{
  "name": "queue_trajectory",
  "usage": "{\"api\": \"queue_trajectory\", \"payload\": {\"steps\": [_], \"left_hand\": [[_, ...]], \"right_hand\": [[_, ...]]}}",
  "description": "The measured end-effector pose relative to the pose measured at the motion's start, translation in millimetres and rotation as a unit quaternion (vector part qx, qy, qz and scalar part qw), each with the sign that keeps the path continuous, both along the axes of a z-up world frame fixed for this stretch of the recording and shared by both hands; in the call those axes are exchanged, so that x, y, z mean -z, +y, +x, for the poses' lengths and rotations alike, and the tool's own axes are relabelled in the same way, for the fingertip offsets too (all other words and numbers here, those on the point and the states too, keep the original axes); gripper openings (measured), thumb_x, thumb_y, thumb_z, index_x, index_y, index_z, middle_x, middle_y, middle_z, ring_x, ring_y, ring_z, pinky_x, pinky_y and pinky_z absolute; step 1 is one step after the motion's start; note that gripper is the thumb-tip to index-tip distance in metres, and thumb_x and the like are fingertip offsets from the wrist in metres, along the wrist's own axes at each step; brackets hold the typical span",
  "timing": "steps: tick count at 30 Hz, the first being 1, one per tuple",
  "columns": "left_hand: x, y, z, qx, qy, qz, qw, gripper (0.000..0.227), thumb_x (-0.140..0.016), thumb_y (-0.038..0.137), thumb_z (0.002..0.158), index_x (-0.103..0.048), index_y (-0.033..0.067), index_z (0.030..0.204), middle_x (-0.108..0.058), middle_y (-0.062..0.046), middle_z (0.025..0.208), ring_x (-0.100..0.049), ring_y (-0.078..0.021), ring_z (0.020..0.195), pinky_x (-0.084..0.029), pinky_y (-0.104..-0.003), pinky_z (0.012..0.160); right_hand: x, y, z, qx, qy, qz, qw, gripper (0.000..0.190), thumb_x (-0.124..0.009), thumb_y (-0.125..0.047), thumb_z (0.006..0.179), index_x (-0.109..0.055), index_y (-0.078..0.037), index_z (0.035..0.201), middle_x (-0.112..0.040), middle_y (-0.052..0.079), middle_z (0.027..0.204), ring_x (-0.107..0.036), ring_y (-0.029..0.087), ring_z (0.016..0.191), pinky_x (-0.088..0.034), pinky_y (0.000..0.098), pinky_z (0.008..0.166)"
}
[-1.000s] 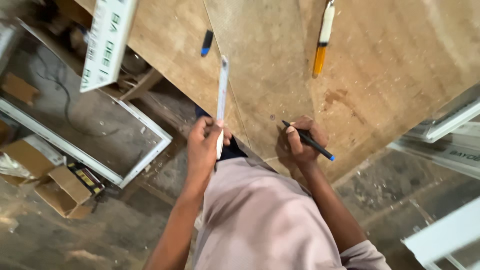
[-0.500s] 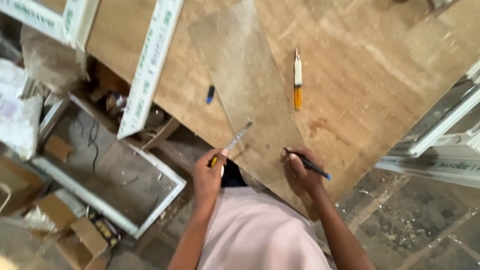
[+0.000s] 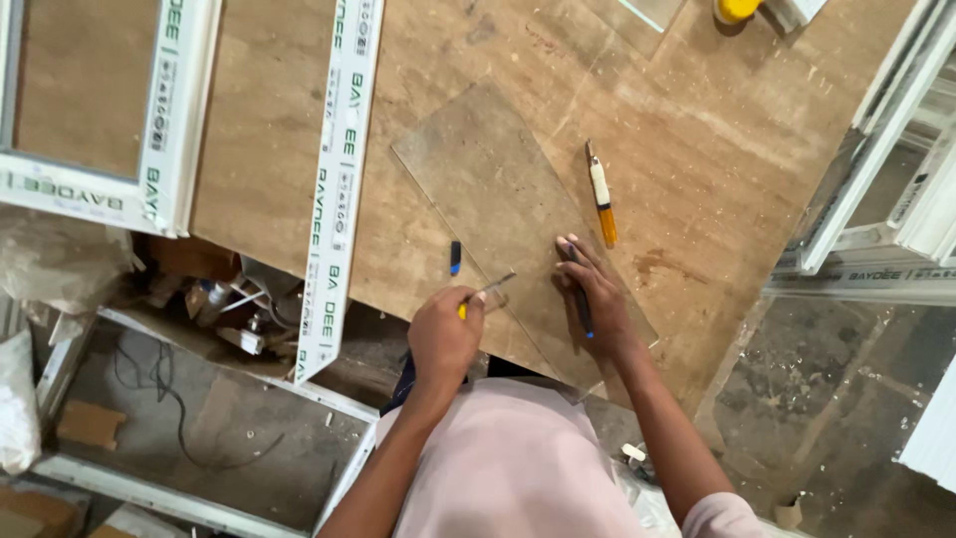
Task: The person measures and marks a rectangular mesh screen and white window frame profiles using a tape measure, marker, and utility knife. They align the tape measure on the screen and frame, mark dimensions, and score the frame profile along a straight edge.
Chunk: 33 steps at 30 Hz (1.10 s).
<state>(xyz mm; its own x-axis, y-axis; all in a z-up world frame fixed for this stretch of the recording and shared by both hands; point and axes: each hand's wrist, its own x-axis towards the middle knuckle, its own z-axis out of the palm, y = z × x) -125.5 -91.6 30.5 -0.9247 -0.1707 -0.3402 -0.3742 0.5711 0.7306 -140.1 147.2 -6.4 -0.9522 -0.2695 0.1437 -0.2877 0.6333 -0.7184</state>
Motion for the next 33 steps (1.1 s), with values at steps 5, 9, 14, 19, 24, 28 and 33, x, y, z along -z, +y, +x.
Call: {"api": "queue_trajectory", "payload": {"steps": [5,9,14,19,24,28,33], "left_hand": [[3,2,-6,0.065,0.047,0.002,0.997,0.017,-0.071,0.026,0.089,-0.076,0.009,0.089,-0.072,-0.012,0.086,-0.068,-0.0356,0.087,-0.052,-0.047,0.077],[4,15,-13,0.073,0.081,0.002,0.994,0.016,-0.07,0.024,0.088,-0.076,0.0095,0.09,-0.073,-0.011,0.088,-0.068,-0.034,0.088,-0.052,-0.046,0.079],[9,11,-37,0.045,0.064,-0.056,0.995,0.015,-0.071,0.025,0.09,-0.075,0.0115,0.094,-0.072,-0.008,0.091,-0.068,-0.0319,0.089,-0.052,-0.045,0.077],[15,-17,-69,0.028,0.073,-0.216,0.973,0.017,-0.071,0.025,0.091,-0.07,0.0095,0.098,-0.064,-0.01,0.101,-0.066,-0.0309,0.083,-0.05,-0.046,0.075],[23,-23,-82,0.015,0.113,-0.274,0.955,0.017,-0.073,0.022,0.088,-0.065,0.0091,0.095,-0.062,-0.008,0.1,-0.063,-0.0289,0.094,-0.048,-0.044,0.075],[21,-31,-91,0.053,0.107,-0.31,0.943,0.018,-0.074,0.023,0.089,-0.065,0.0094,0.093,-0.061,-0.01,0.098,-0.06,-0.0292,0.089,-0.046,-0.044,0.072],[27,-43,-103,0.057,0.14,-0.317,0.936,0.021,-0.076,0.028,0.087,-0.065,0.0104,0.089,-0.057,-0.009,0.092,-0.056,-0.0303,0.093,-0.044,-0.044,0.074]], "right_hand": [[4,-11,6,0.09,-0.056,-0.17,0.98,0.026,-0.067,0.005,0.093,-0.059,-0.001,0.117,-0.067,0.019,0.132,-0.065,0.029,0.126,-0.053,0.0413,0.105],[24,-33,18,0.125,-0.147,-0.284,0.939,0.017,-0.068,0.006,0.093,-0.063,-0.002,0.107,-0.073,0.015,0.12,-0.074,0.021,0.106,-0.06,0.0333,0.092],[49,-52,-31,0.211,-0.121,-0.312,0.918,0.012,-0.074,0.005,0.092,-0.066,-0.001,0.098,-0.072,0.011,0.1,-0.069,0.015,0.093,-0.057,0.0287,0.083],[40,-51,-125,0.253,-0.043,-0.221,0.941,0.012,-0.075,-0.001,0.089,-0.069,-0.003,0.099,-0.066,0.009,0.087,-0.063,0.017,0.08,-0.051,0.0318,0.073],[22,-74,-161,0.184,0.094,-0.069,0.976,0.021,-0.08,-0.002,0.08,-0.067,-0.001,0.096,-0.065,0.016,0.09,-0.063,0.034,0.087,-0.05,0.0405,0.08],[14,-89,-166,0.198,0.096,-0.046,0.974,0.02,-0.083,-0.001,0.083,-0.067,-0.002,0.094,-0.069,0.015,0.092,-0.066,0.032,0.089,-0.052,0.0398,0.082],[34,-92,-166,0.238,0.023,-0.113,0.964,0.017,-0.079,0.005,0.087,-0.065,-0.002,0.093,-0.071,0.012,0.095,-0.068,0.024,0.089,-0.054,0.0346,0.083]]}}
